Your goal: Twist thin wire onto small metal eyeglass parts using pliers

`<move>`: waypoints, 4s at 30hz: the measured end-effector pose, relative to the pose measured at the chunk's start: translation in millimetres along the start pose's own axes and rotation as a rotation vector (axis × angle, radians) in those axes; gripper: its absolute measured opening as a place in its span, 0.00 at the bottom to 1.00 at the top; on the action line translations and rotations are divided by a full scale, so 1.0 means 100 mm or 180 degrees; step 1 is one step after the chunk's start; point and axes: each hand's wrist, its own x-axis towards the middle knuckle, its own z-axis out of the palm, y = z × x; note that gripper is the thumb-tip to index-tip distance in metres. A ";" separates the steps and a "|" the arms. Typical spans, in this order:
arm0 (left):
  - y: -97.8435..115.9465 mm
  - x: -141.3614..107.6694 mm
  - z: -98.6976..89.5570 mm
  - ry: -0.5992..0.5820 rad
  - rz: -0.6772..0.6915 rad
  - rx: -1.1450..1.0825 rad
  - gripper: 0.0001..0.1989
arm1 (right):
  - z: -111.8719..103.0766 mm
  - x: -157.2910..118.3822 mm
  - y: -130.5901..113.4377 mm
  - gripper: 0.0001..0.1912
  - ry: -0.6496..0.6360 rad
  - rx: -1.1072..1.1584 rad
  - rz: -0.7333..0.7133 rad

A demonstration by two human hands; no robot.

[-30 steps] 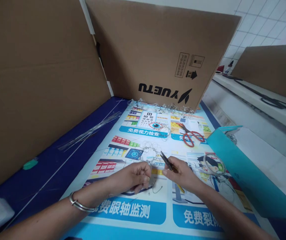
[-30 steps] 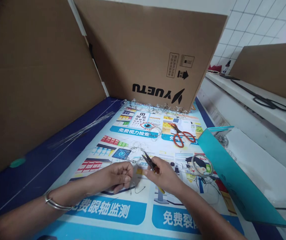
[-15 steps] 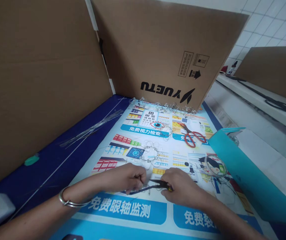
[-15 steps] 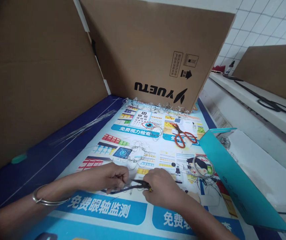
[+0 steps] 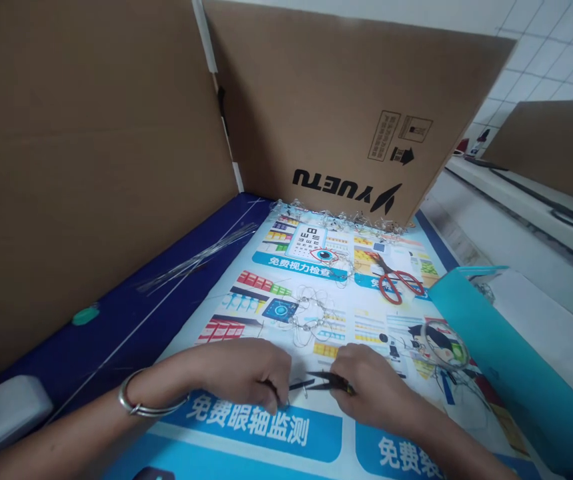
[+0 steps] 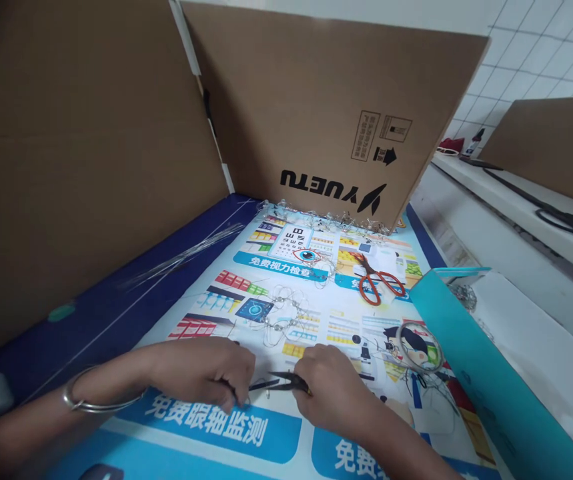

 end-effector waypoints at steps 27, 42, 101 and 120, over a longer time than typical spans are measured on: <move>0.26 0.63 0.54 0.2726 -0.0579 -0.3726 0.13 | -0.01 0.11 0.01 0.11 0.2341 -0.1608 -0.1107; 0.13 0.54 0.55 0.2867 -0.0450 -0.4008 0.16 | 0.18 0.16 -0.05 0.09 0.2325 -0.1336 -0.1340; 0.19 0.46 0.34 0.3444 -0.0206 -0.1489 0.10 | 0.01 0.18 -0.26 0.15 0.1363 0.3226 0.0487; -0.05 0.32 0.19 0.3722 0.1363 0.1163 0.14 | 0.05 0.06 -0.18 0.23 -0.0224 0.4006 0.0774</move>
